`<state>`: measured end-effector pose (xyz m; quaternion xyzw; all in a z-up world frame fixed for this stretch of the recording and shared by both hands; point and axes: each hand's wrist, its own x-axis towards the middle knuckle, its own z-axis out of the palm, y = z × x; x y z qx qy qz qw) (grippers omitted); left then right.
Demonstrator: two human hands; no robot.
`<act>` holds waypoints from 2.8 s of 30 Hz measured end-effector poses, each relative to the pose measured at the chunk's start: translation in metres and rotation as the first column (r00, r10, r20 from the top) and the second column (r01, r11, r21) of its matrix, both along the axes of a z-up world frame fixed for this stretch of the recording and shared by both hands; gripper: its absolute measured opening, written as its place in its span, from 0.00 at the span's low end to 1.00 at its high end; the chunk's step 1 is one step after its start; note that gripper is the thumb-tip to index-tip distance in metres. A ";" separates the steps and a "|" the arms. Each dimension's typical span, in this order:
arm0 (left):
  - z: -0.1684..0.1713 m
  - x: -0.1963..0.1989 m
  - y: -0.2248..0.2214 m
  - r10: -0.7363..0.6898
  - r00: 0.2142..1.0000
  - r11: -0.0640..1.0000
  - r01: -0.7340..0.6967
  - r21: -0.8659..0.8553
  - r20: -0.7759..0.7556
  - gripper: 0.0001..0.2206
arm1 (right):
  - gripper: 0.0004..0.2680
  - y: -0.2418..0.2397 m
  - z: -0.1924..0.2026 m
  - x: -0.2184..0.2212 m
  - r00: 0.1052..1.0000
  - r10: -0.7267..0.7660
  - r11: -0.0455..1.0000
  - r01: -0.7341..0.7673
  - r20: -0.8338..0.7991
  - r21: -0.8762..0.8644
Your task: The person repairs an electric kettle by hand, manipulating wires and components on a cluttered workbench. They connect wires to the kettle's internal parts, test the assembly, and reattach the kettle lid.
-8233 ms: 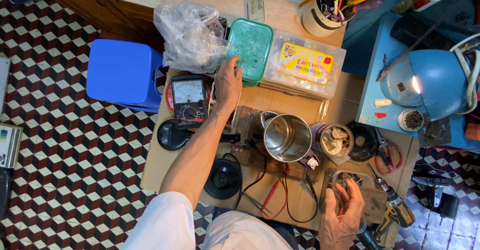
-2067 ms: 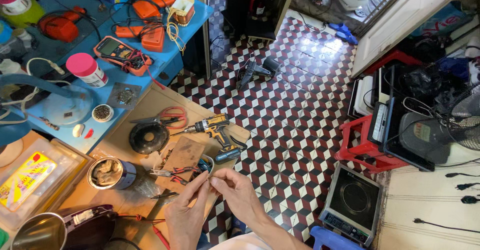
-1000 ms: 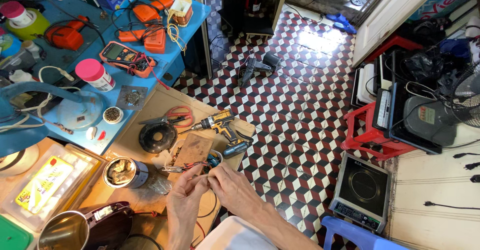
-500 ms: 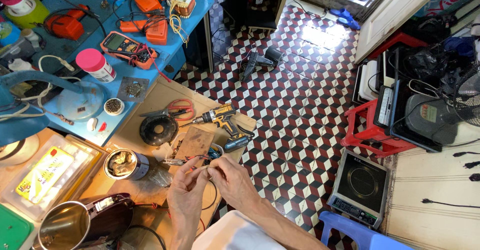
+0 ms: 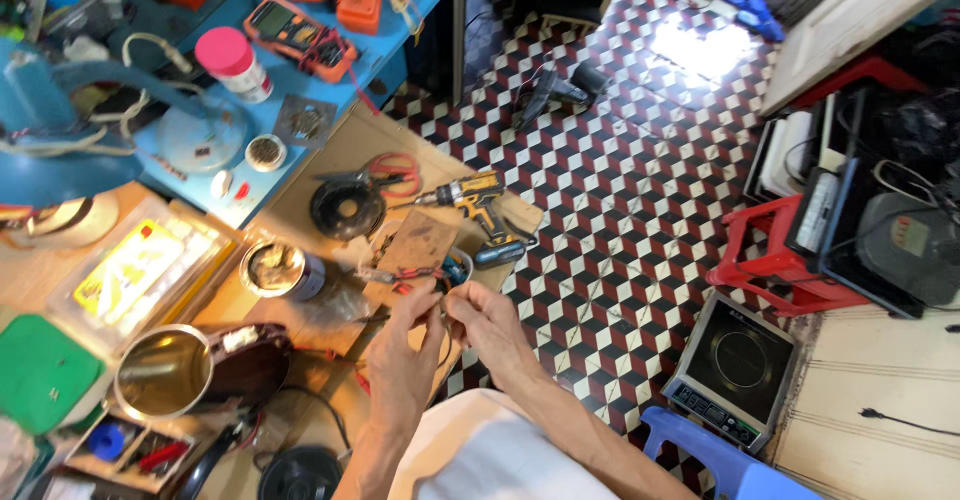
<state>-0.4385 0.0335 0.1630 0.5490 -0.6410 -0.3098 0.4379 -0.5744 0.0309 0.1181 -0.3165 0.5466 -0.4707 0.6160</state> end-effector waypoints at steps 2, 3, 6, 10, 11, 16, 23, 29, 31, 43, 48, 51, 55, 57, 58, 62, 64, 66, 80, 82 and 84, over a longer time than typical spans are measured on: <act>0.000 0.002 0.000 0.012 0.999 0.997 -0.008 0.080 -0.050 0.18 | 0.05 0.005 0.005 0.004 0.970 0.038 0.986 -0.075 -0.241 -0.146; 0.001 0.005 -0.001 0.014 0.997 0.995 -0.007 0.100 -0.070 0.19 | 0.04 0.008 0.009 0.008 0.916 -0.013 0.959 -0.102 -0.402 -0.265; 0.004 0.012 -0.003 0.032 0.997 0.983 -0.018 0.185 -0.074 0.21 | 0.04 0.012 0.021 0.012 0.771 -0.163 0.847 -0.211 -0.616 -0.487; 0.010 0.005 0.001 -0.009 1.000 0.998 0.010 0.068 -0.009 0.20 | 0.05 0.013 0.028 0.004 0.838 -0.071 0.924 -0.149 -0.541 -0.352; 0.011 0.004 0.001 -0.017 1.000 0.998 0.018 0.053 -0.007 0.19 | 0.06 0.012 0.025 0.004 0.854 -0.046 0.952 -0.120 -0.519 -0.282; 0.007 -0.001 -0.002 -0.099 0.995 0.984 0.102 -0.144 0.027 0.18 | 0.07 0.007 0.009 -0.005 0.999 -0.007 0.997 0.004 -0.043 -0.075; 0.009 -0.014 -0.007 -0.132 0.990 0.991 0.132 0.007 0.045 0.19 | 0.06 0.011 0.019 -0.016 0.989 -0.060 0.998 0.055 -0.135 -0.037; 0.014 -0.018 -0.017 -0.169 0.985 0.950 0.150 0.275 0.046 0.21 | 0.06 0.024 0.041 -0.015 0.788 -0.177 0.947 -0.026 -0.590 -0.319; 0.013 -0.020 -0.018 -0.159 0.986 0.950 0.140 0.279 0.048 0.21 | 0.06 0.023 0.044 -0.016 0.788 -0.194 0.942 -0.017 -0.584 -0.336; 0.006 -0.029 -0.012 -0.111 0.994 0.979 0.108 0.172 0.009 0.19 | 0.04 0.019 0.022 -0.019 0.733 -0.275 0.880 -0.069 -0.622 -0.471; -0.007 -0.016 -0.001 -0.128 0.982 0.984 0.143 -0.108 0.137 0.15 | 0.05 0.010 0.000 -0.025 0.924 0.035 0.996 -0.063 -0.381 -0.062; -0.017 -0.011 0.003 -0.103 0.980 0.956 0.144 -0.254 0.169 0.13 | 0.07 0.005 -0.015 -0.033 0.992 0.122 0.987 -0.123 0.020 0.100; -0.023 -0.001 0.011 -0.141 0.976 0.928 0.188 -0.322 0.163 0.13 | 0.07 -0.002 -0.020 -0.040 0.955 0.168 0.948 -0.224 0.243 0.225; -0.023 0.003 0.017 -0.106 0.981 0.948 0.149 -0.281 0.161 0.12 | 0.08 -0.003 -0.018 -0.028 0.964 0.232 0.939 -0.257 0.128 0.231; -0.021 0.006 0.019 -0.090 0.983 0.956 0.131 -0.264 0.159 0.12 | 0.08 -0.001 -0.015 -0.022 0.961 0.275 0.941 -0.268 -0.008 0.207; -0.018 0.007 0.019 0.039 0.996 0.996 -0.046 0.083 0.078 0.10 | 0.08 0.007 0.006 -0.004 0.790 0.256 0.947 -0.322 -0.557 -0.021; -0.021 0.008 0.024 0.102 0.990 0.994 -0.105 0.032 0.096 0.12 | 0.08 0.011 0.013 0.003 0.751 0.220 0.926 -0.361 -0.623 -0.109; -0.025 0.010 0.030 0.130 0.984 0.985 -0.143 0.100 0.119 0.10 | 0.07 0.013 0.018 0.008 0.740 0.244 0.913 -0.393 -0.627 -0.108; -0.032 0.021 0.023 0.237 0.966 0.928 -0.193 0.317 -0.106 0.12 | 0.05 0.013 0.028 0.011 0.725 0.061 0.727 -0.503 -0.686 -0.467; -0.025 0.018 0.024 0.260 0.962 0.922 -0.222 0.318 -0.081 0.13 | 0.05 0.014 0.026 0.010 0.685 0.035 0.708 -0.531 -0.728 -0.465; -0.017 0.015 0.025 0.261 0.964 0.929 -0.233 0.287 -0.060 0.12 | 0.04 0.014 0.022 0.010 0.675 0.002 0.697 -0.530 -0.738 -0.483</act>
